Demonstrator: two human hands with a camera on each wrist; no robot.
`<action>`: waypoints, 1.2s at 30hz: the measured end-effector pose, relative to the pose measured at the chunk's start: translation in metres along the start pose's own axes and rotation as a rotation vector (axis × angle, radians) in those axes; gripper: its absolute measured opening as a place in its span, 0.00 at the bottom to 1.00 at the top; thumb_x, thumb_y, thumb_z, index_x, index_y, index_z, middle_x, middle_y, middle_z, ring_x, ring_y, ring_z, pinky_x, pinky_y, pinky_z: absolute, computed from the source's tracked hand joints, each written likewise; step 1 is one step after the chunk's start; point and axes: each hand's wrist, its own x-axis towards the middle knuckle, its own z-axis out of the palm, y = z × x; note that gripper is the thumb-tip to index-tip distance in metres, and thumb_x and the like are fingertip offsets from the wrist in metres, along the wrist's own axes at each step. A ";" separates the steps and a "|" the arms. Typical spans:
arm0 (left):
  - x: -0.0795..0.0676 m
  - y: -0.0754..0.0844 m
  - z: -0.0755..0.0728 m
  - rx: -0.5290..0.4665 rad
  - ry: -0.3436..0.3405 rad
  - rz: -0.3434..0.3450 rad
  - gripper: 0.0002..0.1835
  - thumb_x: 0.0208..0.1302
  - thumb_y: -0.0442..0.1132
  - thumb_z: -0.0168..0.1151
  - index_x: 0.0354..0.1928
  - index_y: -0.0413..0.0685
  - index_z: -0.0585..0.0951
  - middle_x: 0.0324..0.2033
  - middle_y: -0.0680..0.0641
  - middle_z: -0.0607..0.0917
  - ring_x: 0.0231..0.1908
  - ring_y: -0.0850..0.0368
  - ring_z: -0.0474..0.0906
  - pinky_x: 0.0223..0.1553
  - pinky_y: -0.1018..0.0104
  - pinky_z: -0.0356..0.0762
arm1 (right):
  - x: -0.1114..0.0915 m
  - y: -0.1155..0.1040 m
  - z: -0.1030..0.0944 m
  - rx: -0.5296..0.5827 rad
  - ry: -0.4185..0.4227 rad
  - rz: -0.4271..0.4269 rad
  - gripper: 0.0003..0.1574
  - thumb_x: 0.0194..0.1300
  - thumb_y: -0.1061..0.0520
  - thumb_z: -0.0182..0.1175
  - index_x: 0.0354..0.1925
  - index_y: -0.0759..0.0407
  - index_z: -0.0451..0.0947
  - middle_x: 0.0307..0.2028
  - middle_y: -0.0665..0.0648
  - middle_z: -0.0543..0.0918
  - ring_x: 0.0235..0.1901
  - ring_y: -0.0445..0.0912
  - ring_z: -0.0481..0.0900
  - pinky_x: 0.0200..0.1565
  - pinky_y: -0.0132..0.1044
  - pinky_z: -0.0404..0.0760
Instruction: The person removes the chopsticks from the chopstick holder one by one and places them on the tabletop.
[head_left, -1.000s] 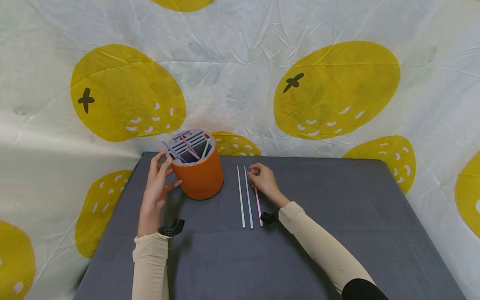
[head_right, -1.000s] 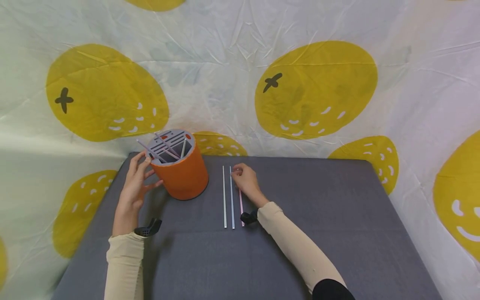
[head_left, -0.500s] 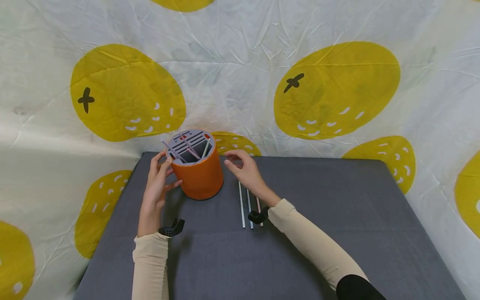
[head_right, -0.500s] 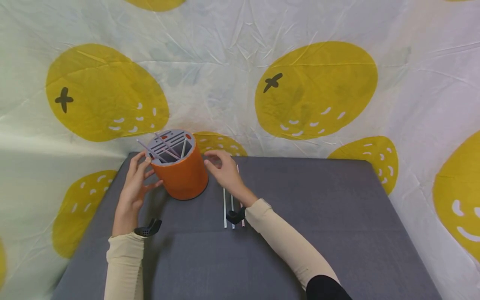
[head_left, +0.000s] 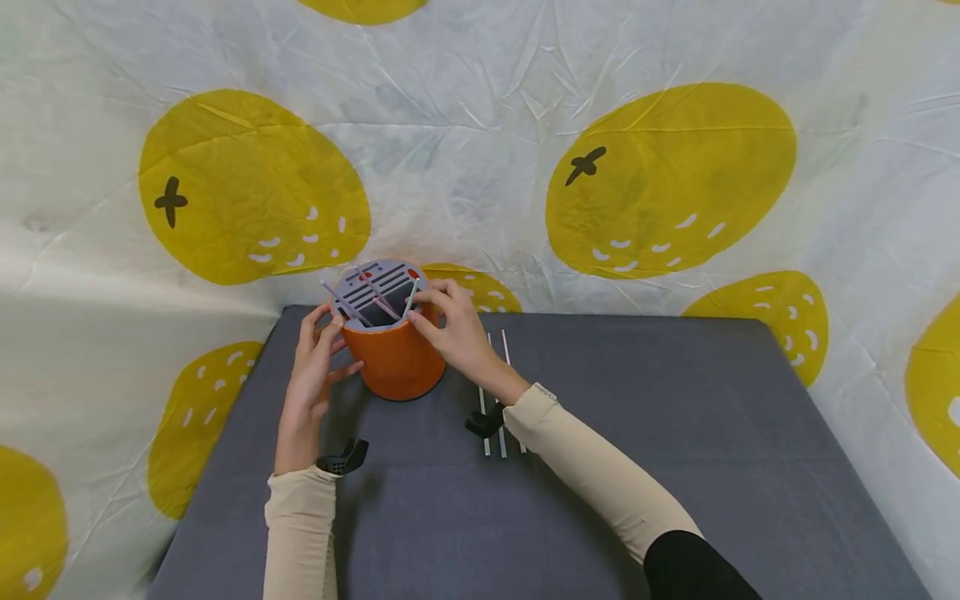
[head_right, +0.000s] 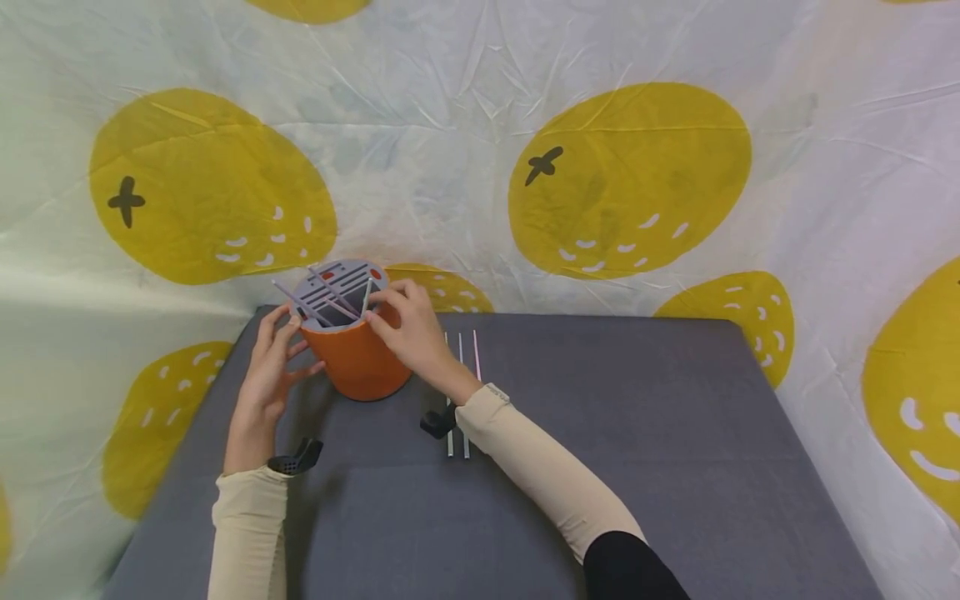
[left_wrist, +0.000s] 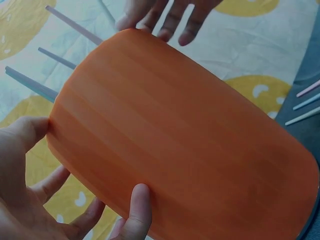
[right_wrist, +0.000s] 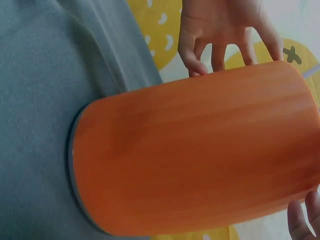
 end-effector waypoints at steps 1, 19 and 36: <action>0.000 0.000 0.001 0.000 -0.001 -0.001 0.33 0.66 0.65 0.55 0.71 0.74 0.60 0.67 0.51 0.62 0.63 0.46 0.63 0.50 0.46 0.84 | 0.000 0.000 0.001 -0.008 0.007 -0.002 0.12 0.67 0.50 0.64 0.48 0.51 0.83 0.52 0.54 0.75 0.45 0.46 0.70 0.47 0.39 0.73; -0.009 0.013 0.006 -0.016 -0.037 -0.027 0.32 0.70 0.61 0.54 0.72 0.70 0.59 0.68 0.51 0.61 0.59 0.50 0.66 0.51 0.48 0.83 | 0.001 -0.022 -0.014 0.207 0.233 -0.043 0.10 0.72 0.57 0.58 0.46 0.61 0.79 0.47 0.59 0.77 0.50 0.53 0.75 0.54 0.45 0.79; -0.003 0.009 -0.002 -0.008 0.000 -0.036 0.34 0.66 0.64 0.57 0.71 0.72 0.60 0.68 0.52 0.61 0.62 0.49 0.64 0.48 0.51 0.86 | -0.002 -0.034 -0.053 0.748 0.407 -0.083 0.08 0.74 0.65 0.52 0.49 0.69 0.69 0.44 0.64 0.78 0.42 0.54 0.83 0.48 0.52 0.86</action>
